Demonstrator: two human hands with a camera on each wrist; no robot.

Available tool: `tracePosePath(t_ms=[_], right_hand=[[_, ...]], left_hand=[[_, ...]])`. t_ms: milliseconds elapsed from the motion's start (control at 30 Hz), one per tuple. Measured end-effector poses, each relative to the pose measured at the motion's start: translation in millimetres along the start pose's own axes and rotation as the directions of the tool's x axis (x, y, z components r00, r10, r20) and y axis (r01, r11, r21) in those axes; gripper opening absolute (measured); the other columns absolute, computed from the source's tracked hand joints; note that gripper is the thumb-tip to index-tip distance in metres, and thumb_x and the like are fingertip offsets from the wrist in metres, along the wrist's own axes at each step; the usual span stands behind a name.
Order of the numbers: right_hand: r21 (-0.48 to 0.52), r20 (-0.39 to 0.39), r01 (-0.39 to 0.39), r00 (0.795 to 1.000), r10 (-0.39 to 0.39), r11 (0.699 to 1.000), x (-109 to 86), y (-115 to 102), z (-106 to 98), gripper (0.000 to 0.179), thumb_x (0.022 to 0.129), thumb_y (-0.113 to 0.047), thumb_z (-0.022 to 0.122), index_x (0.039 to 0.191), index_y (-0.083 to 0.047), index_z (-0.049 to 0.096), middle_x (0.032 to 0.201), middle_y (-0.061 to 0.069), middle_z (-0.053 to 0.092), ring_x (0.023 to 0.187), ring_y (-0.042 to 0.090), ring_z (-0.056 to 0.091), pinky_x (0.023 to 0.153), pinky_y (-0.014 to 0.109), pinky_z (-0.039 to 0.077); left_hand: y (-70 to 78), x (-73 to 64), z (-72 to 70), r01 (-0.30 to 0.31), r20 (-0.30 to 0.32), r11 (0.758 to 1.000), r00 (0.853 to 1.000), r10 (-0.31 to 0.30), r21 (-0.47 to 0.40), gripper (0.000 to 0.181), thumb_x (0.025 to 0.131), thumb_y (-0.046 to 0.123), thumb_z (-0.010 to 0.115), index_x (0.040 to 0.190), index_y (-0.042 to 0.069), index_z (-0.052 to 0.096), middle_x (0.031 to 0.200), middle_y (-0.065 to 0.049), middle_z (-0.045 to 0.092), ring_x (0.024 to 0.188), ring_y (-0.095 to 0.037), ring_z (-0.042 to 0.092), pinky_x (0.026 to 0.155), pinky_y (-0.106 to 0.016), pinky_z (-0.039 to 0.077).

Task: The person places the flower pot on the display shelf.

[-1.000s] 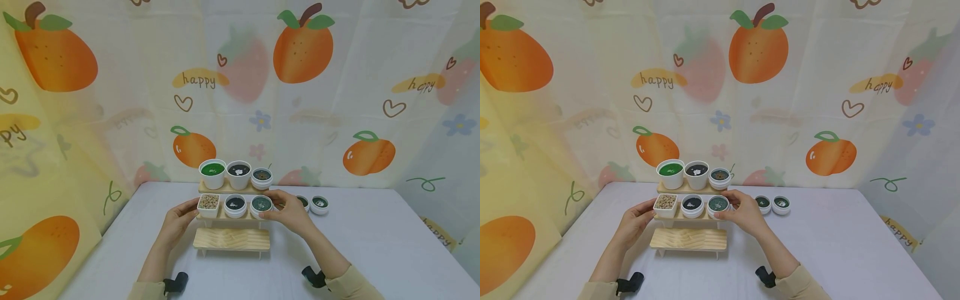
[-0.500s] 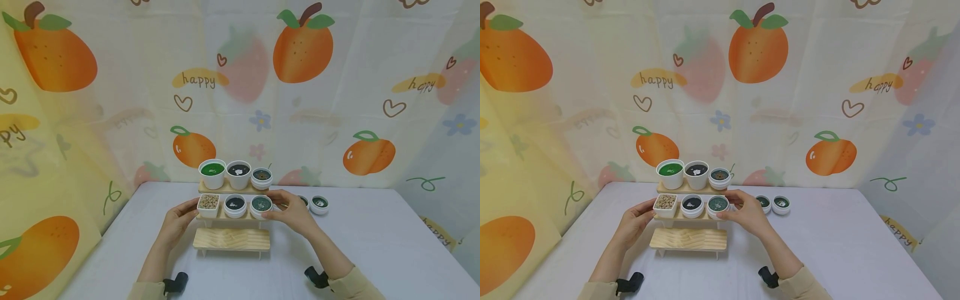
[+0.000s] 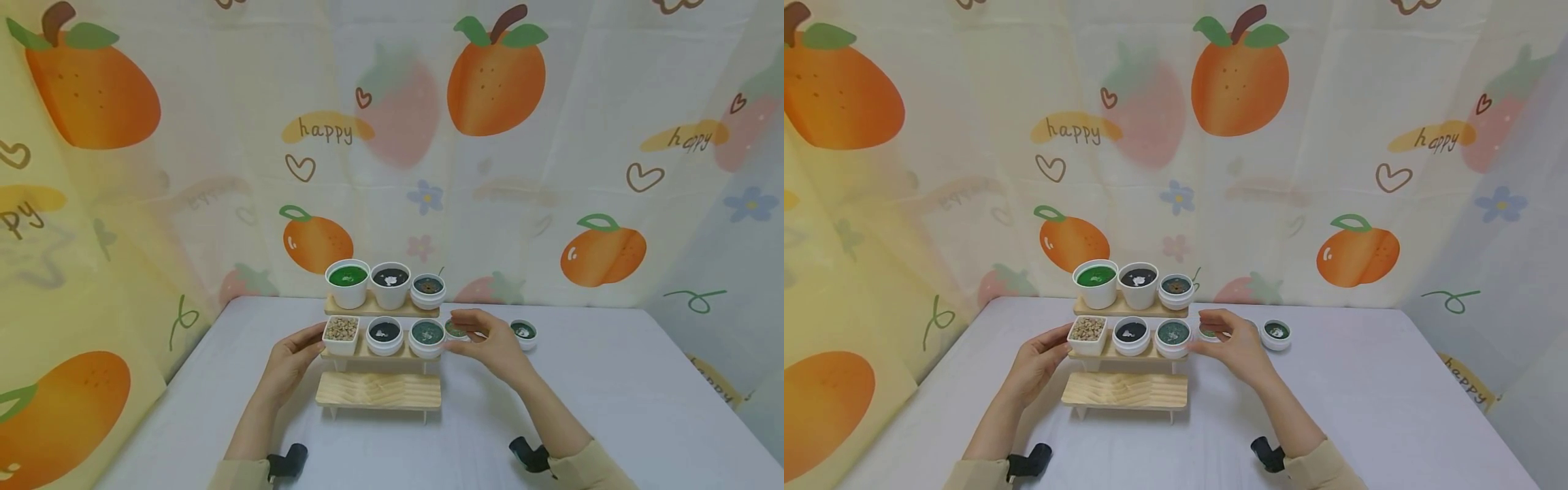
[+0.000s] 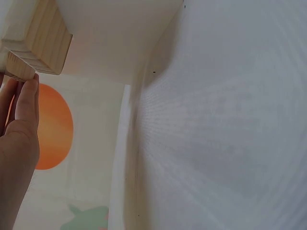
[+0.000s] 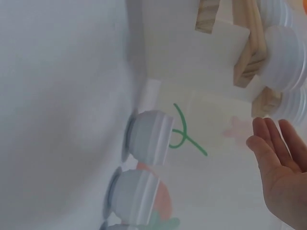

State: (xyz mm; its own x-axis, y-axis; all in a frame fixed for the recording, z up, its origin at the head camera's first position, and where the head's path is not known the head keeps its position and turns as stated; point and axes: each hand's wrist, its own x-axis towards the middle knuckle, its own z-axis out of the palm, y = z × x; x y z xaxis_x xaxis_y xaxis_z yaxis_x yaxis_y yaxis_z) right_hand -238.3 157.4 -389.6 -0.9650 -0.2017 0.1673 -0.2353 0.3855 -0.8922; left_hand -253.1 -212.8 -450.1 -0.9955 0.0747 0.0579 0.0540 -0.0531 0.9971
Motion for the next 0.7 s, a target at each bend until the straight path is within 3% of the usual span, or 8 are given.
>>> tracePosePath(t_ms=[233, 467, 700], right_hand=[[-0.031, -0.026, -0.016, 1.0, 0.015, 0.999, 1.3, 10, -7, 0.058, 0.079, -0.03, 0.083, 0.13, -0.012, 0.061, 0.131, 0.012, 0.066, 0.124, 0.034, 0.061, 0.112, 0.048, 0.046], [-0.052, -0.048, -0.02, 0.999, 0.018, 0.998, 1.3, 16, -20, 0.059, 0.083, -0.031, 0.08, 0.133, -0.008, 0.059, 0.134, 0.017, 0.063, 0.127, 0.033, 0.059, 0.111, 0.045, 0.046], [-0.067, -0.117, -0.073, 0.991, 0.065, 0.995, 3.7, 26, -34, 0.06, 0.084, -0.03, 0.079, 0.135, -0.007, 0.057, 0.137, 0.017, 0.061, 0.129, 0.032, 0.058, 0.112, 0.044, 0.044]], left_hand=[[-0.1, 0.1, -0.4, -0.02, 0.002, 1.0, 1.0, 0.02, -0.013, 0.052, 0.094, 0.001, 0.06, 0.141, -0.013, 0.043, 0.111, 0.021, 0.068, 0.108, 0.002, 0.063, 0.095, -0.012, 0.052], [-0.2, -0.4, -1.0, -0.031, 0.021, 0.999, 0.999, 0.031, -0.012, 0.054, 0.094, 0.002, 0.06, 0.142, -0.013, 0.041, 0.111, 0.021, 0.068, 0.108, 0.003, 0.062, 0.095, -0.012, 0.052], [-1.2, 0.2, -1.1, -0.022, 0.019, 1.0, 1.0, 0.022, -0.003, 0.054, 0.094, 0.004, 0.061, 0.142, -0.012, 0.042, 0.112, 0.021, 0.067, 0.109, 0.003, 0.061, 0.095, -0.011, 0.051]])
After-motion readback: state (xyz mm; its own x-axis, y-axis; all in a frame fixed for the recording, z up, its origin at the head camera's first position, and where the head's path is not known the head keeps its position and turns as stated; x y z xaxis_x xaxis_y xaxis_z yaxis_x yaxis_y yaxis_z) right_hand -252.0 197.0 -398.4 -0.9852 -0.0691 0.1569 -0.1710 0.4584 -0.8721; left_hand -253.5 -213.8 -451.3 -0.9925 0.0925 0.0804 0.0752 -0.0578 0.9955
